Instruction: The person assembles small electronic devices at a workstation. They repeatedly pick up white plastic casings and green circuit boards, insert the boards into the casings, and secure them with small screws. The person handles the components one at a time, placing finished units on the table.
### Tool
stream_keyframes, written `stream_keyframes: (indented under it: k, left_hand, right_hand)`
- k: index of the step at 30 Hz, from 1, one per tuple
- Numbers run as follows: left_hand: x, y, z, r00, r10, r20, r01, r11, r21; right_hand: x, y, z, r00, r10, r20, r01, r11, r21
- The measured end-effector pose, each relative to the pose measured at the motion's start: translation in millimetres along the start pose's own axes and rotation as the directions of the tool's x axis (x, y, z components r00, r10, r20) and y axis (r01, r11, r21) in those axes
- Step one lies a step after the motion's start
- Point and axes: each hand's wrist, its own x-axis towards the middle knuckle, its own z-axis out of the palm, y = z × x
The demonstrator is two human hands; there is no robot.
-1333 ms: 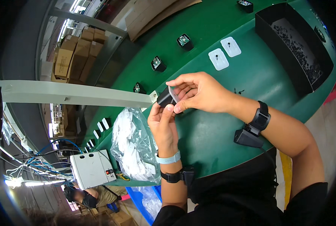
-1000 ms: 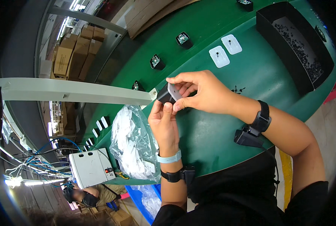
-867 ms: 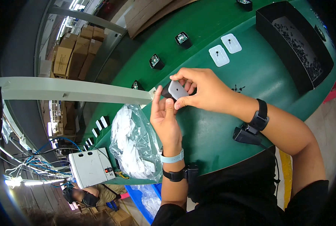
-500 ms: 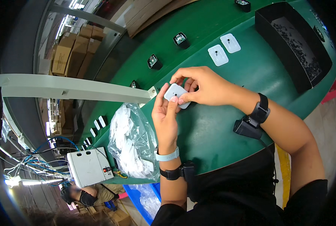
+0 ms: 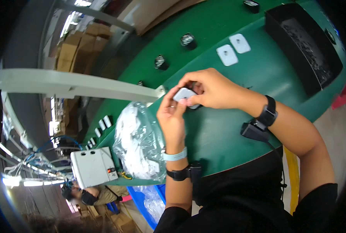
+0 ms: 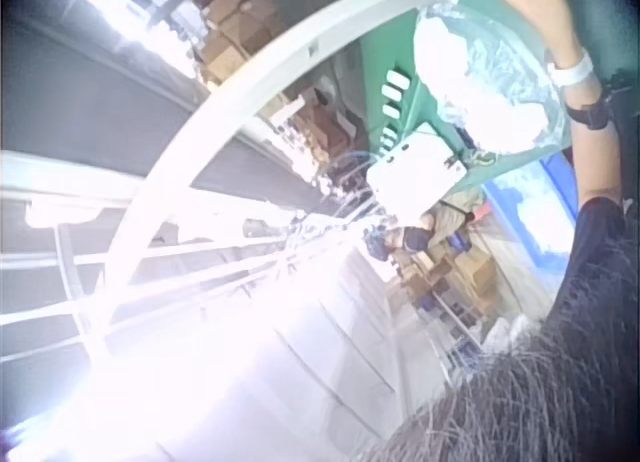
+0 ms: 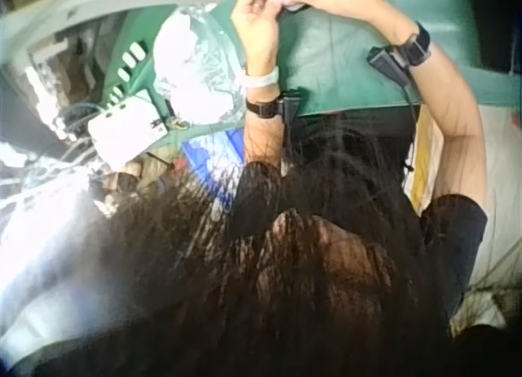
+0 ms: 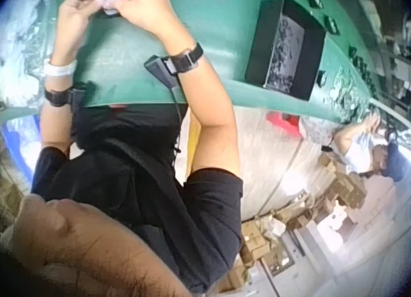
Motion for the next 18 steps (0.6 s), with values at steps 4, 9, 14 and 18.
stream_keyframes:
  k: [4, 9, 14, 18]
  left_hand:
    - [-21, 41, -3, 0.979, 0.174, -0.107, -0.156, 0.975, 0.16]
    - [2, 133, -127, 0.856, 0.445, -0.263, -0.252, 0.804, 0.539]
    - [107, 122, -279, 0.901, 0.107, -0.42, 0.166, 0.811, 0.562]
    - [160, 69, -368, 0.869, 0.053, -0.492, 0.359, 0.616, 0.701]
  right_hand:
    - [-4, -20, 17, 1.0, -0.023, 0.017, 0.016, 0.943, 0.332]
    - [-2, -9, 3, 0.988, -0.151, -0.029, 0.15, 0.988, -0.042]
    - [2, -9, 9, 0.991, -0.133, 0.008, 0.133, 0.984, -0.118]
    - [1, -11, 5, 0.988, -0.131, 0.084, 0.143, 0.979, -0.146]
